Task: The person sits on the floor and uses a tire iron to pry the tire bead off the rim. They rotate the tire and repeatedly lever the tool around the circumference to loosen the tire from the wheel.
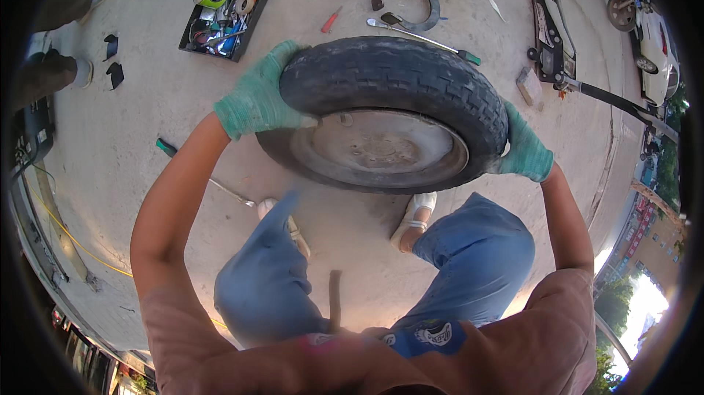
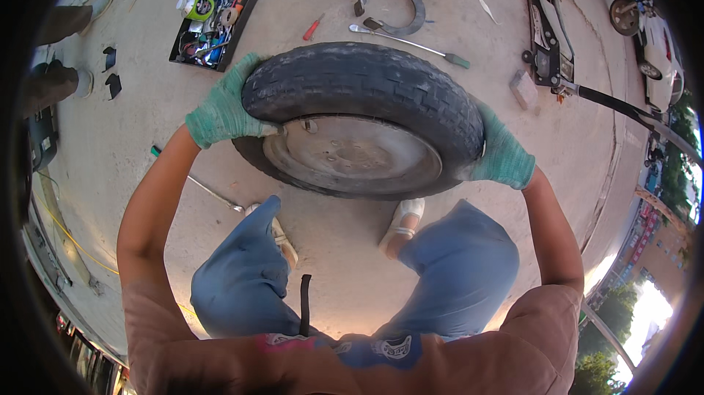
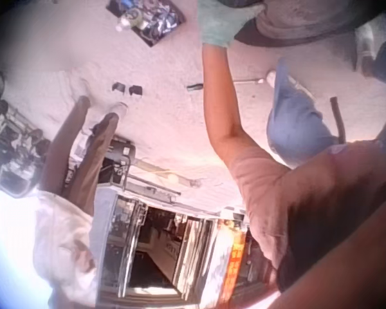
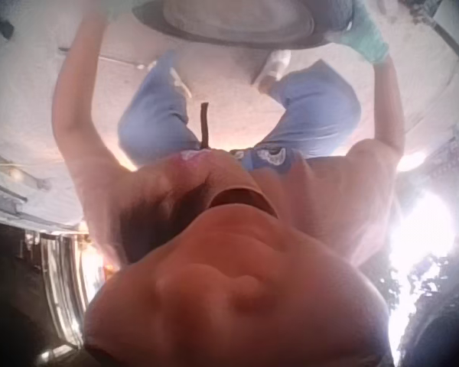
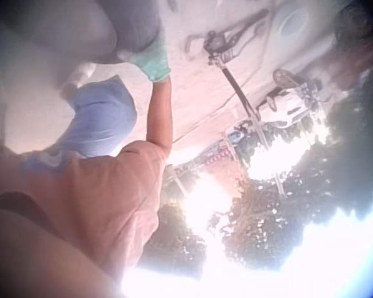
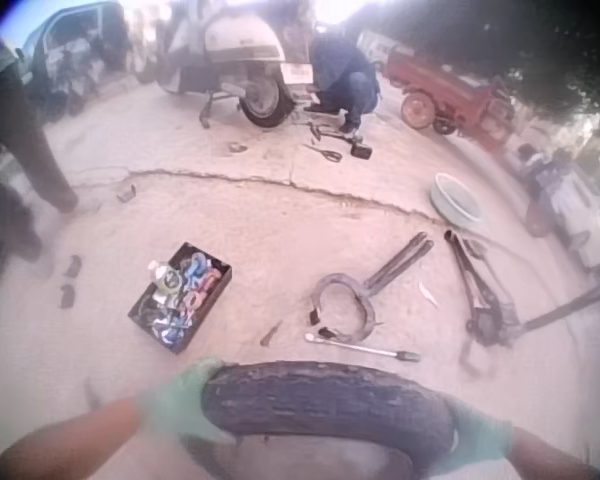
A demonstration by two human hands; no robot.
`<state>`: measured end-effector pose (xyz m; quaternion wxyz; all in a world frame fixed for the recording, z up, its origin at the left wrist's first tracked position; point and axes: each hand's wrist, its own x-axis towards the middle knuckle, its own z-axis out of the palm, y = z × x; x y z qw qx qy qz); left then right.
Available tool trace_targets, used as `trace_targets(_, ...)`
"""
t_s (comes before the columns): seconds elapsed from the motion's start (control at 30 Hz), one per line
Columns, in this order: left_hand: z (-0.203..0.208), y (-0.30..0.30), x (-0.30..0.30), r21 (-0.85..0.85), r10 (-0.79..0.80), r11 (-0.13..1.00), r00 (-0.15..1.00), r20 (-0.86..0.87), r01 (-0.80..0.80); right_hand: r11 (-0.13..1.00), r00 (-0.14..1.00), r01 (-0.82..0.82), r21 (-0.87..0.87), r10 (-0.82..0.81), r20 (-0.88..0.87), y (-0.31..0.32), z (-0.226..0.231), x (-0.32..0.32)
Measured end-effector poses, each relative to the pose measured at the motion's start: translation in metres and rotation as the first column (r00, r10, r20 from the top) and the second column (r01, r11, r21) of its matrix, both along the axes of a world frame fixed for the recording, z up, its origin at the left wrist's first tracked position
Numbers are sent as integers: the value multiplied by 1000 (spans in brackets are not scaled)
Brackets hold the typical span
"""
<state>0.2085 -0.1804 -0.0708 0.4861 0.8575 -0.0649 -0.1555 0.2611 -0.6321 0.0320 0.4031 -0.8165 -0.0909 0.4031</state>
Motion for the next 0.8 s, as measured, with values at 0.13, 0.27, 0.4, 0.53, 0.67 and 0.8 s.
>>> trace_targets(0.13, 40, -26, -21, 50, -6, 999, 999, 42, 4, 995, 974, 53, 82, -69, 215, 8, -21, 13)
trace_targets(0.27, 75, -53, -46, 118, 97, 987, 991, 87, -107, 974, 902, 152, 168, -206, 379, 1, -37, 13)
trace_targets(0.4, 107, -64, -87, 181, 65, 978, 977, 204, -102, 981, 763, 31, 192, -147, 630, -13, -29, -21)
trace_targets(0.53, 148, -80, -81, 260, -25, 959, 881, 473, -113, 984, 651, 62, 167, -166, 741, -24, -13, -30)
trace_targets(0.67, 161, -102, -75, 339, -75, 928, 812, 579, -156, 945, 633, -40, 326, -228, 739, -17, -17, -24)
trace_targets(0.8, 167, -113, -51, 484, -144, 861, 837, 528, -158, 968, 447, -154, 199, -111, 887, 27, -9, -25)
